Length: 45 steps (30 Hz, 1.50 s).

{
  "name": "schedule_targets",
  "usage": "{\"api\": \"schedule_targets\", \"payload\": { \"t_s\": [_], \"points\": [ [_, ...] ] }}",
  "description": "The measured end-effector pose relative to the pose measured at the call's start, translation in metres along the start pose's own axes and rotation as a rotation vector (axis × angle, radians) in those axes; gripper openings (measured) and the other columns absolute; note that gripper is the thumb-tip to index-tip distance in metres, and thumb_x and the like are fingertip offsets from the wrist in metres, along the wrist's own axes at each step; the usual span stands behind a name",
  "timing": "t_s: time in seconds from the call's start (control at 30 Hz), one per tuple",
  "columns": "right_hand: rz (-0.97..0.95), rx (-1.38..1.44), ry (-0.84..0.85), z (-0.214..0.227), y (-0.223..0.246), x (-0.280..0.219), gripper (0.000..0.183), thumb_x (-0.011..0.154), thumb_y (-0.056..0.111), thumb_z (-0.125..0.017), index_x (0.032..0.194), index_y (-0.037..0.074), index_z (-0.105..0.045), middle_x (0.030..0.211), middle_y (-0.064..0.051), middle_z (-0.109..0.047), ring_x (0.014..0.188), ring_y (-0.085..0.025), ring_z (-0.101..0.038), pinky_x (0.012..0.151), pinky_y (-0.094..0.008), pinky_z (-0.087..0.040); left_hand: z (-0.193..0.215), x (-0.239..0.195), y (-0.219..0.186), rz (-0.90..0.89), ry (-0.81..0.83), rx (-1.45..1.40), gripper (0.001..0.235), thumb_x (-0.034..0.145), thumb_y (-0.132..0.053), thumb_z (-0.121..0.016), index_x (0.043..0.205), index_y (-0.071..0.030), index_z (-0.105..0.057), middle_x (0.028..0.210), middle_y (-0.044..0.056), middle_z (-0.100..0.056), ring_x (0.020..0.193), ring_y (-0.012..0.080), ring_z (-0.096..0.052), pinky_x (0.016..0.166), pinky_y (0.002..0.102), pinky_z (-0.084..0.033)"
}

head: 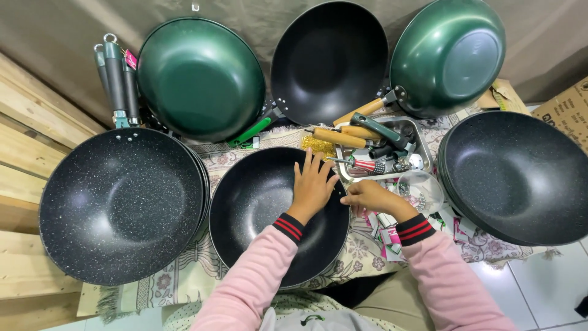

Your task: Assembling a handle onto a green frying pan using a screwdriver and screws after cleaning it with a cloth.

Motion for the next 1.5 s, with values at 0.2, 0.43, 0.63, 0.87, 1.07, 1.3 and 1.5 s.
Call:
{"api": "schedule_targets", "payload": {
  "t_s": [0.2, 0.43, 0.63, 0.87, 1.07, 1.3, 1.5],
  "points": [
    [-0.020, -0.040, 0.070, -0.002, -0.004, 0.001, 0.028, 0.091, 0.025, -0.073, 0.082, -0.001, -0.074, 0.070, -0.018, -0.076, 0.064, -0.025, -0.077, 0.057, -0.034, -0.063, -0.009, 0.000, 0.000, -0.029, -0.010, 0.008, 0.032, 0.102, -0.038, -0.057, 0.120, -0.013, -0.062, 0.139, 0.018, -0.050, 0.151, 0.0444, -0.024, 0.109, 0.077, -0.025],
    [0.010, -0.042, 0.057, 0.022, -0.004, -0.003, 0.023, 0.090, 0.026, -0.072, 0.086, 0.004, -0.078, 0.071, -0.016, -0.075, 0.066, -0.024, -0.077, 0.062, -0.036, -0.063, -0.041, 0.019, 0.005, -0.061, -0.096, 0.059, 0.037, 0.092, -0.050, -0.067, 0.097, -0.013, -0.067, 0.118, 0.013, -0.058, 0.141, 0.0432, -0.041, 0.109, 0.077, -0.022],
    [0.023, -0.095, -0.580, 0.099, -0.056, 0.004, 0.016, 0.090, 0.028, -0.074, 0.099, 0.016, -0.081, 0.073, -0.011, -0.073, 0.064, -0.022, -0.075, 0.060, -0.035, -0.059, -0.060, 0.043, -0.023, -0.163, -0.126, 0.044, 0.031, 0.081, -0.033, -0.078, 0.102, -0.013, -0.066, 0.115, 0.015, -0.063, 0.123, 0.0380, -0.057, 0.111, 0.072, -0.024],
    [-0.109, -0.442, -0.887, 0.132, -0.104, 0.012, 0.016, 0.094, 0.029, -0.070, 0.104, 0.020, -0.079, 0.088, -0.005, -0.072, 0.091, -0.028, -0.073, 0.077, -0.041, -0.059, -0.094, 0.062, -0.055, -0.188, 0.050, 0.043, 0.025, 0.084, -0.028, -0.070, 0.102, -0.010, -0.068, 0.106, 0.015, -0.066, 0.110, 0.0344, -0.064, 0.109, 0.063, -0.033],
    [-0.245, -0.454, -0.714, 0.128, -0.137, 0.053, 0.046, 0.088, 0.027, -0.074, 0.132, 0.013, -0.071, 0.115, -0.022, -0.070, 0.110, -0.040, -0.071, 0.089, -0.055, -0.057, -0.094, 0.058, -0.065, -0.202, 0.179, 0.109, 0.028, 0.085, -0.025, -0.068, 0.106, -0.006, -0.068, 0.106, 0.015, -0.064, 0.107, 0.0324, -0.060, 0.099, 0.053, -0.043],
    [-0.164, -0.336, -0.759, 0.108, -0.087, 0.030, 0.017, 0.086, 0.005, -0.078, 0.102, 0.004, -0.074, 0.122, -0.026, -0.059, 0.108, -0.049, -0.069, 0.083, -0.058, -0.060, -0.092, 0.052, -0.067, -0.213, 0.238, 0.124, 0.030, 0.087, -0.027, -0.068, 0.110, -0.007, -0.070, 0.112, 0.012, -0.063, 0.114, 0.0288, -0.055, 0.099, 0.048, -0.045],
    [-0.063, -0.350, -0.855, 0.118, -0.083, 0.023, 0.014, 0.082, 0.008, -0.079, 0.095, 0.013, -0.077, 0.100, -0.015, -0.062, 0.098, -0.040, -0.071, 0.081, -0.050, -0.060, -0.101, 0.044, -0.060, -0.233, 0.172, 0.010, 0.029, 0.086, -0.027, -0.068, 0.109, -0.010, -0.070, 0.113, 0.012, -0.065, 0.116, 0.0304, -0.059, 0.101, 0.048, -0.047]
  ]
}}
Point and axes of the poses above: each hand's wrist, its own x-axis towards the middle knuckle, its own z-axis out of the back of the hand, y = z × x, the point moved 6 cm from there along x, towards the middle knuckle
